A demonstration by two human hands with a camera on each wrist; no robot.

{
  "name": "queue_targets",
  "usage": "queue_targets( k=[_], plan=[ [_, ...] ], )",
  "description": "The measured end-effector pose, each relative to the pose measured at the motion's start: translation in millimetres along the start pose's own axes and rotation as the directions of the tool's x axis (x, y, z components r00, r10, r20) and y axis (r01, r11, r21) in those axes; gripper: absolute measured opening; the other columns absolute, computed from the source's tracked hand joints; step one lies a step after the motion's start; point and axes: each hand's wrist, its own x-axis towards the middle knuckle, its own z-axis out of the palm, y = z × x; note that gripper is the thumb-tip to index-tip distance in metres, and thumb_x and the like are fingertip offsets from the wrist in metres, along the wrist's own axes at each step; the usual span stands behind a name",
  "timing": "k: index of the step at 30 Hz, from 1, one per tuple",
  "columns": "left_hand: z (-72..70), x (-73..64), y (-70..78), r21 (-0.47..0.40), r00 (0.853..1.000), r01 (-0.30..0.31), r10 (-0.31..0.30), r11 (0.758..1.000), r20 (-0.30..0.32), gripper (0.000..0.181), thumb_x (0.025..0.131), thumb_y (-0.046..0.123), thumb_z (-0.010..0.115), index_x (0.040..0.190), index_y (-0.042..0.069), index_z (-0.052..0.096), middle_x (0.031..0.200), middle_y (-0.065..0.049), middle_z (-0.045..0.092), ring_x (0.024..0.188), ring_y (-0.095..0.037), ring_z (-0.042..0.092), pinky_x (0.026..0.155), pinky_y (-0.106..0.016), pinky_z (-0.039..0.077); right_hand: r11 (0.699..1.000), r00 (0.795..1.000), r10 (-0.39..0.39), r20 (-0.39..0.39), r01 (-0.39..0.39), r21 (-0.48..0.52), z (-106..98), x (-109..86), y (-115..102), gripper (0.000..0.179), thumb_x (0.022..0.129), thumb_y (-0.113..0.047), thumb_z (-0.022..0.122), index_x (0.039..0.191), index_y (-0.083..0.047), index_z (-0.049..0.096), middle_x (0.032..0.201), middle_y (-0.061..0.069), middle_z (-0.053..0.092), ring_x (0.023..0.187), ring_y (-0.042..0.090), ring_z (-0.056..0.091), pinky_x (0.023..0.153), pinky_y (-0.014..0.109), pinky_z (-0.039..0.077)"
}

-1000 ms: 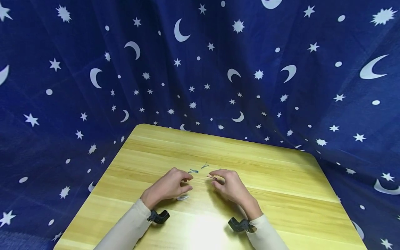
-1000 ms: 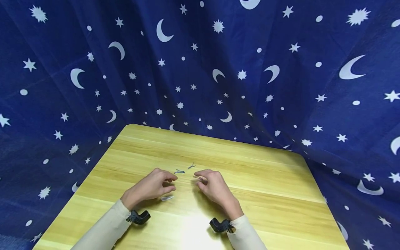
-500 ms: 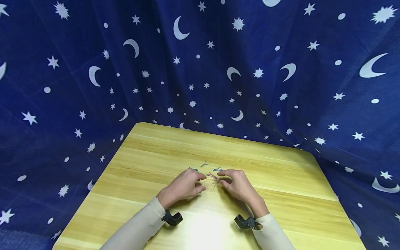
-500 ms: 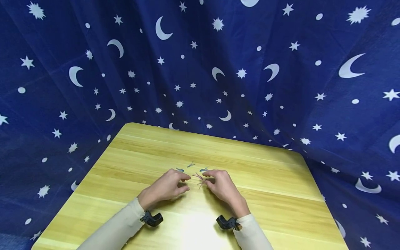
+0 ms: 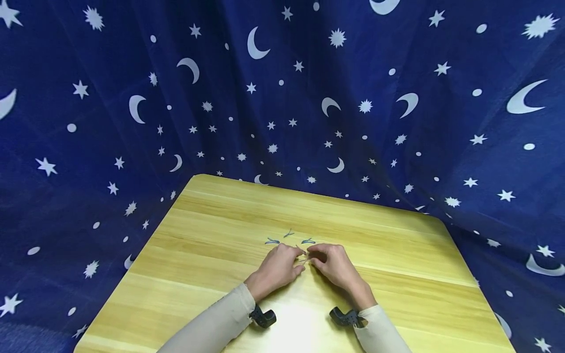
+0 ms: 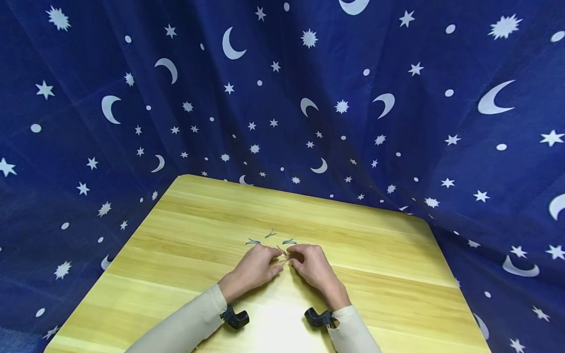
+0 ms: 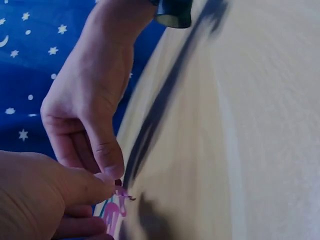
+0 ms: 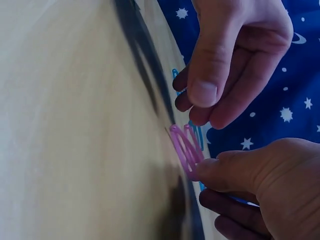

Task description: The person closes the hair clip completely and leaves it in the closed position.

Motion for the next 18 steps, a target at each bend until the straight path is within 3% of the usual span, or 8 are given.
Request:
queue_targets(
  k=[5,9,13,18],
  plan=[
    [10.7,1.0,4.1,0.110,1.000,0.025,-0.023,0.994,-0.021,0.031,0.089,0.025,0.093,0.117,0.013,0.085,0.098,-0.001,0.084,0.078,-0.013,0.076,0.061,-0.028,0.059,1.000,1.000,-0.004,-0.027,0.004,0.005,8,-3.2,1,0.025,0.090,-0.002,0.087,0.114,-0.010,0.085,0.112,0.002,0.084,0.106,0.021,0.080,0.097,0.042,0.065],
    [16.1,2.3,4.1,0.155,0.999,0.017,-0.011,0.988,-0.042,0.024,0.089,0.025,0.092,0.109,0.015,0.085,0.091,0.001,0.083,0.076,-0.012,0.075,0.060,-0.030,0.059,1.000,0.998,-0.012,-0.069,0.011,-0.007,12,-5.8,2,0.020,0.089,-0.002,0.088,0.107,-0.011,0.086,0.106,0.001,0.085,0.099,0.018,0.080,0.090,0.038,0.066],
    [18.5,4.9,2.8,0.174,0.999,0.001,0.008,0.985,-0.049,0.007,0.092,0.020,0.089,0.095,0.017,0.082,0.082,0.005,0.078,0.072,-0.010,0.072,0.060,-0.029,0.057,0.999,0.993,-0.041,-0.110,0.039,-0.024,16,-6.8,2,0.019,0.087,0.001,0.089,0.102,-0.010,0.086,0.101,0.002,0.085,0.094,0.017,0.081,0.086,0.037,0.067],
    [20.2,7.2,0.8,0.163,0.998,-0.026,0.035,0.986,-0.053,0.016,0.094,0.018,0.086,0.082,0.018,0.076,0.073,0.007,0.071,0.065,-0.009,0.066,0.056,-0.028,0.053,0.996,0.988,-0.083,-0.131,0.078,-0.049,18,-6.8,3,0.019,0.085,0.004,0.088,0.096,-0.011,0.085,0.096,0.001,0.084,0.091,0.017,0.080,0.083,0.035,0.067]
  ],
)
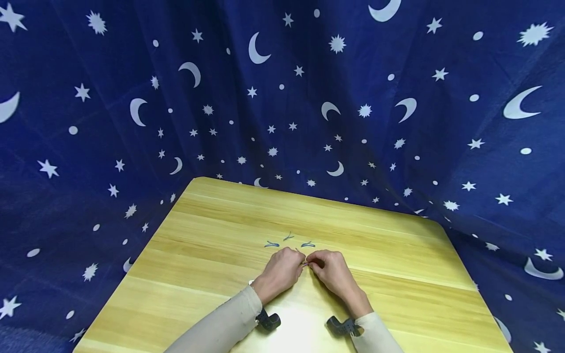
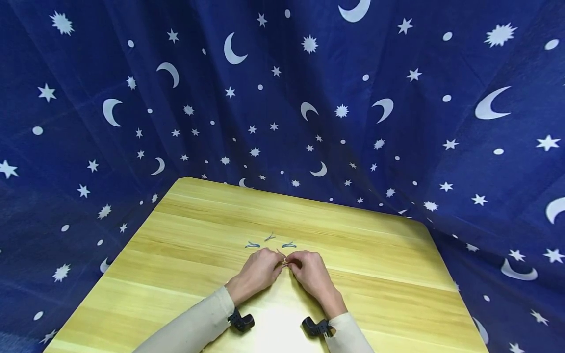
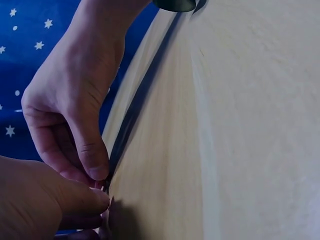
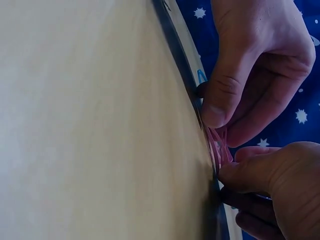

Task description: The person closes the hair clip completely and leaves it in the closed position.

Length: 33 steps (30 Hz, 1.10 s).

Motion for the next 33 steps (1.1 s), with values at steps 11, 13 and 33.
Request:
queue_targets(
  k=[11,13,33],
  plan=[
    [0.6,-2.4,-2.8,-0.021,0.999,-0.036,0.036,0.999,-0.001,0.013,0.097,0.016,0.083,0.086,0.019,0.077,0.079,0.008,0.075,0.069,-0.009,0.068,0.060,-0.027,0.055,0.999,0.999,-0.034,-0.016,0.034,0.010,-1,-2.3,-1,0.019,0.086,0.006,0.086,0.094,-0.012,0.084,0.094,0.000,0.084,0.088,0.017,0.080,0.081,0.034,0.067],
    [-1.3,-3.0,-3.1,-0.026,0.999,-0.036,0.036,0.999,-0.001,0.012,0.096,0.014,0.082,0.086,0.018,0.077,0.082,0.007,0.077,0.071,-0.009,0.069,0.060,-0.027,0.056,0.999,0.999,-0.033,-0.025,0.034,0.019,-3,-1.8,-3,0.019,0.086,0.005,0.086,0.094,-0.012,0.084,0.094,0.000,0.083,0.087,0.015,0.080,0.079,0.033,0.066],
    [-22.9,0.6,-11.7,-0.125,0.998,-0.038,0.032,0.991,-0.052,0.016,0.099,0.003,0.074,0.102,0.014,0.085,0.088,0.002,0.079,0.078,-0.008,0.072,0.067,-0.023,0.060,0.994,0.994,-0.075,-0.077,0.081,0.076,-4,5.1,-9,0.016,0.090,0.003,0.085,0.100,-0.010,0.084,0.100,-0.001,0.084,0.097,0.017,0.081,0.086,0.038,0.068]
  ],
)
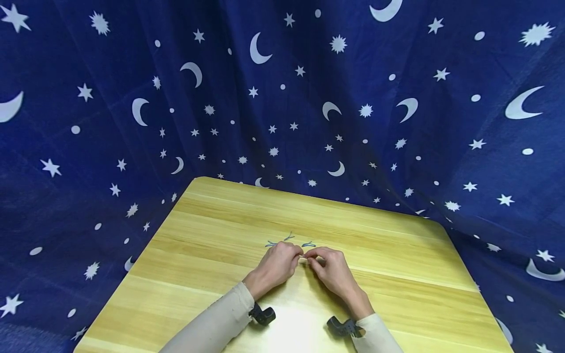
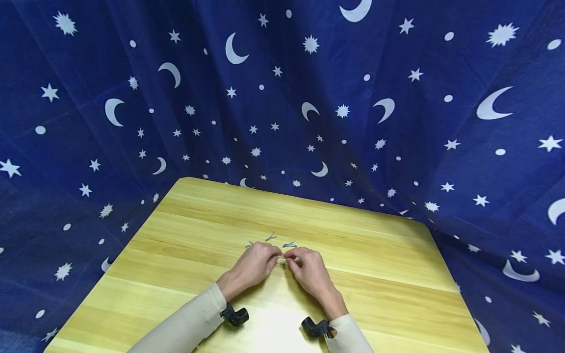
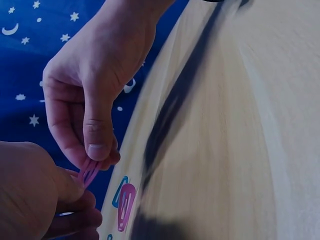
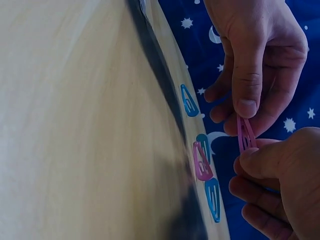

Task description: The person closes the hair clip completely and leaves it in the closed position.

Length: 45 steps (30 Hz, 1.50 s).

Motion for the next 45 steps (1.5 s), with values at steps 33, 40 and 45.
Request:
queue_targets(
  k=[33,40,45],
  plan=[
    [-6.0,-5.1,-9.7,-0.163,0.996,-0.089,0.084,0.983,-0.038,0.020,0.099,-0.004,0.072,0.111,0.007,0.084,0.104,-0.006,0.084,0.097,-0.016,0.081,0.088,-0.023,0.065,1.000,1.000,-0.021,0.002,0.021,-0.012,-1,2.7,-9,0.018,0.094,0.003,0.082,0.101,-0.013,0.082,0.101,-0.002,0.083,0.099,0.015,0.080,0.090,0.040,0.067],
    [-8.9,-6.1,-12.7,-0.185,0.994,-0.097,0.087,0.978,-0.060,0.021,0.100,-0.006,0.071,0.110,0.006,0.085,0.104,-0.005,0.084,0.098,-0.016,0.081,0.088,-0.022,0.064,1.000,1.000,0.000,0.012,0.001,-0.011,-1,4.7,-12,0.015,0.095,-0.001,0.082,0.104,-0.013,0.084,0.103,-0.001,0.084,0.100,0.017,0.081,0.090,0.039,0.067],
    [-10.1,-5.6,-16.2,-0.208,0.995,-0.095,0.084,0.974,-0.060,0.021,0.100,-0.006,0.071,0.108,0.007,0.085,0.103,-0.004,0.084,0.097,-0.014,0.080,0.087,-0.020,0.063,1.000,0.999,-0.020,0.044,0.020,-0.011,-2,6.4,-13,0.014,0.097,-0.001,0.080,0.104,-0.013,0.084,0.106,0.000,0.084,0.103,0.018,0.081,0.093,0.040,0.066]
  ],
)
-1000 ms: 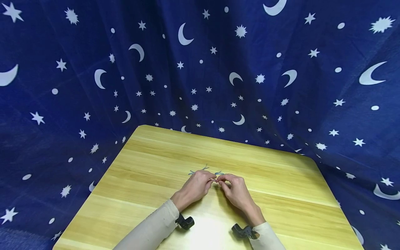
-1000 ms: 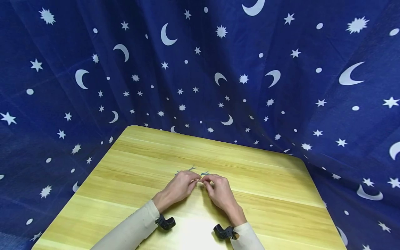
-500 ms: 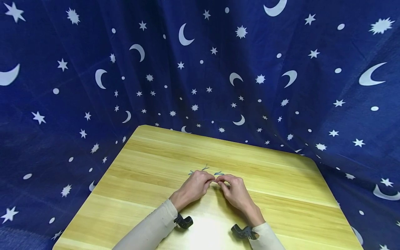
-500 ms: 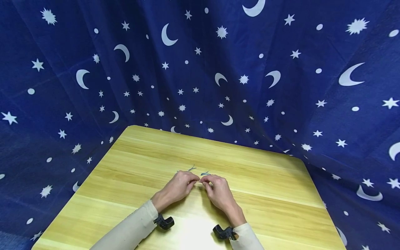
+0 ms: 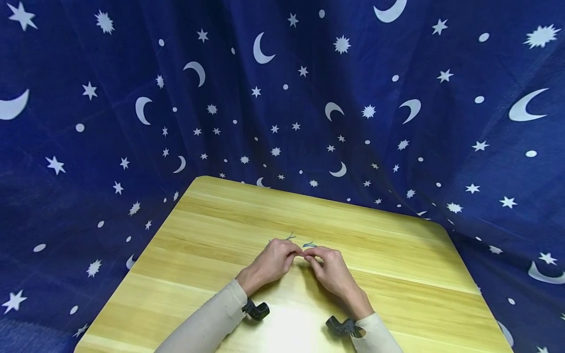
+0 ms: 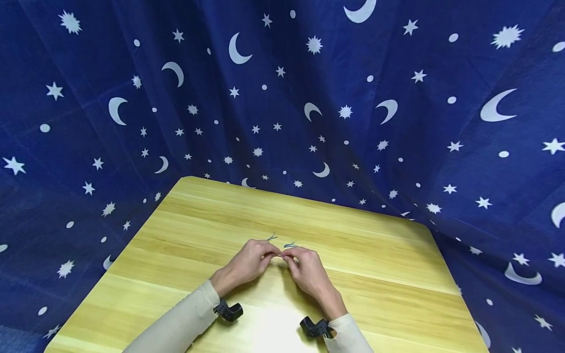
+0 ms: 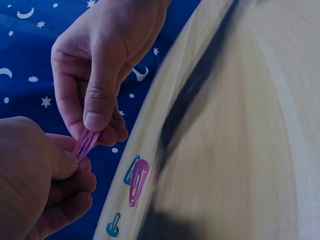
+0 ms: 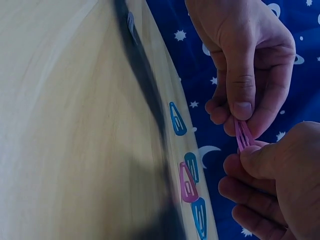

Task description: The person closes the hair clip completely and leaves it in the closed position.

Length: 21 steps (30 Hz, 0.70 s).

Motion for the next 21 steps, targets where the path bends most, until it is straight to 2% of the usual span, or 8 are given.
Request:
queue_targets(
  k=[5,12,21],
  plan=[
    [-2.1,0.1,-1.5,-0.014,1.000,-0.010,0.010,1.000,0.013,0.020,0.101,-0.005,0.071,0.108,0.008,0.085,0.102,-0.003,0.084,0.095,-0.012,0.079,0.086,-0.019,0.063,0.999,0.999,-0.035,0.004,0.035,0.001,-1.0,0.5,-1.4,0.013,0.097,-0.001,0.080,0.103,-0.012,0.083,0.105,0.000,0.084,0.101,0.017,0.080,0.091,0.039,0.067],
    [-5.0,-0.1,-3.5,-0.045,0.998,-0.042,0.044,0.998,0.033,0.020,0.103,-0.003,0.070,0.108,0.009,0.085,0.104,-0.003,0.084,0.097,-0.013,0.079,0.088,-0.019,0.062,0.999,0.999,-0.034,0.023,0.033,0.013,-2.6,-0.4,-3.9,0.013,0.097,-0.001,0.080,0.103,-0.011,0.083,0.105,0.001,0.084,0.101,0.017,0.080,0.091,0.037,0.067],
    [-6.2,-2.3,-3.4,-0.076,0.997,-0.043,0.047,0.996,0.061,0.022,0.103,-0.004,0.069,0.112,0.008,0.085,0.107,-0.004,0.084,0.100,-0.013,0.079,0.090,-0.017,0.061,0.999,0.998,-0.053,0.030,0.052,0.016,-2.3,-3.5,-5.2,0.014,0.096,0.001,0.080,0.103,-0.010,0.083,0.105,0.001,0.084,0.100,0.018,0.080,0.090,0.037,0.067]
  ],
)
